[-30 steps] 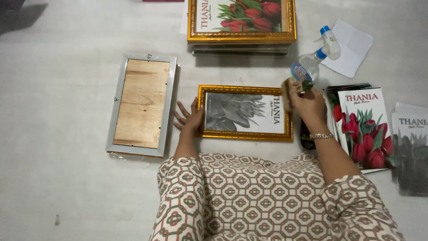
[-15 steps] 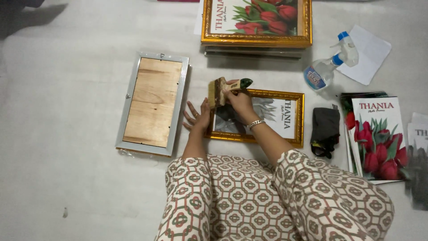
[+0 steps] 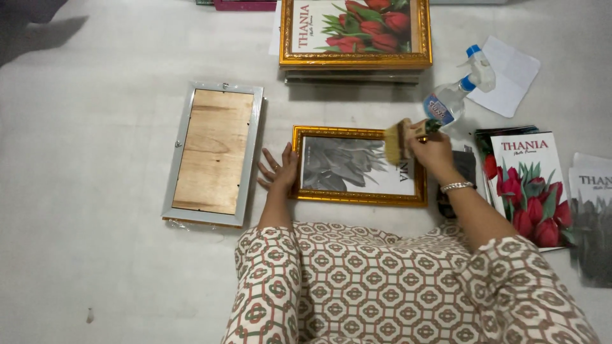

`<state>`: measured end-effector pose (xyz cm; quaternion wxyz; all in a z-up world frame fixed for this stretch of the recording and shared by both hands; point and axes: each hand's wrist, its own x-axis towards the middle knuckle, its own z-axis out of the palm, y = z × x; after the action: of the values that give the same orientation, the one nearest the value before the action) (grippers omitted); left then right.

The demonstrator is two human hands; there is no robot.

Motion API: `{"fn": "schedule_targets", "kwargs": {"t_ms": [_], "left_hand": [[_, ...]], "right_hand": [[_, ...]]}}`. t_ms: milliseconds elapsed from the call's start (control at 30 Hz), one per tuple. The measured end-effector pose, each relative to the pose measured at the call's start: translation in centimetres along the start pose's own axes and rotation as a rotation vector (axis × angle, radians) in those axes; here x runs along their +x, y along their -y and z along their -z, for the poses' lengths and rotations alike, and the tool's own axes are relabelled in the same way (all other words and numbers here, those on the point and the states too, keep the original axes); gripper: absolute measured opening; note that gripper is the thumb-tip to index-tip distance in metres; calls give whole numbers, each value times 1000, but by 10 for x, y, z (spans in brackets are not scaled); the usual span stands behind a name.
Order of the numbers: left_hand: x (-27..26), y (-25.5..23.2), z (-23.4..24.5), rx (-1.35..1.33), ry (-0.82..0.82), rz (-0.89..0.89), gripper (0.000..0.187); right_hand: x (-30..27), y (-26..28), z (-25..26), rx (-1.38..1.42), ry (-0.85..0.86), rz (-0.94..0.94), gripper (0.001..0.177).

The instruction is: Apply a liquid coating to an artwork inside a frame using a spray bottle and a brush

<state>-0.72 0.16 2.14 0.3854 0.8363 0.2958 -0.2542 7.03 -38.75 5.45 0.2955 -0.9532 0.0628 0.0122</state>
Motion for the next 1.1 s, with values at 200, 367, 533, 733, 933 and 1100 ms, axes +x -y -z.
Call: {"fn": "schedule_targets", "kwargs": {"t_ms": [200, 367, 533, 733, 933, 1100], "left_hand": [[5, 3, -3, 31, -7, 3, 62], [8, 2, -5, -18, -6, 41, 63], [1, -4, 1, -32, -1, 65, 74], [-3, -5, 4, -78, 19, 49, 72], [1, -2, 0, -35, 9, 44, 63], [-10, -7, 6, -70, 12, 16, 60]], "right_hand": [[-43, 85, 64, -428, 49, 240, 62], [-61, 147, -10, 275, 136, 67, 38], [-81, 208, -64, 422, 325, -127, 61], [-91, 199, -56, 434, 371, -104, 65], [-72, 115, -5, 250, 301, -94, 58], [-68, 65, 65, -111, 135, -79, 37]]}}
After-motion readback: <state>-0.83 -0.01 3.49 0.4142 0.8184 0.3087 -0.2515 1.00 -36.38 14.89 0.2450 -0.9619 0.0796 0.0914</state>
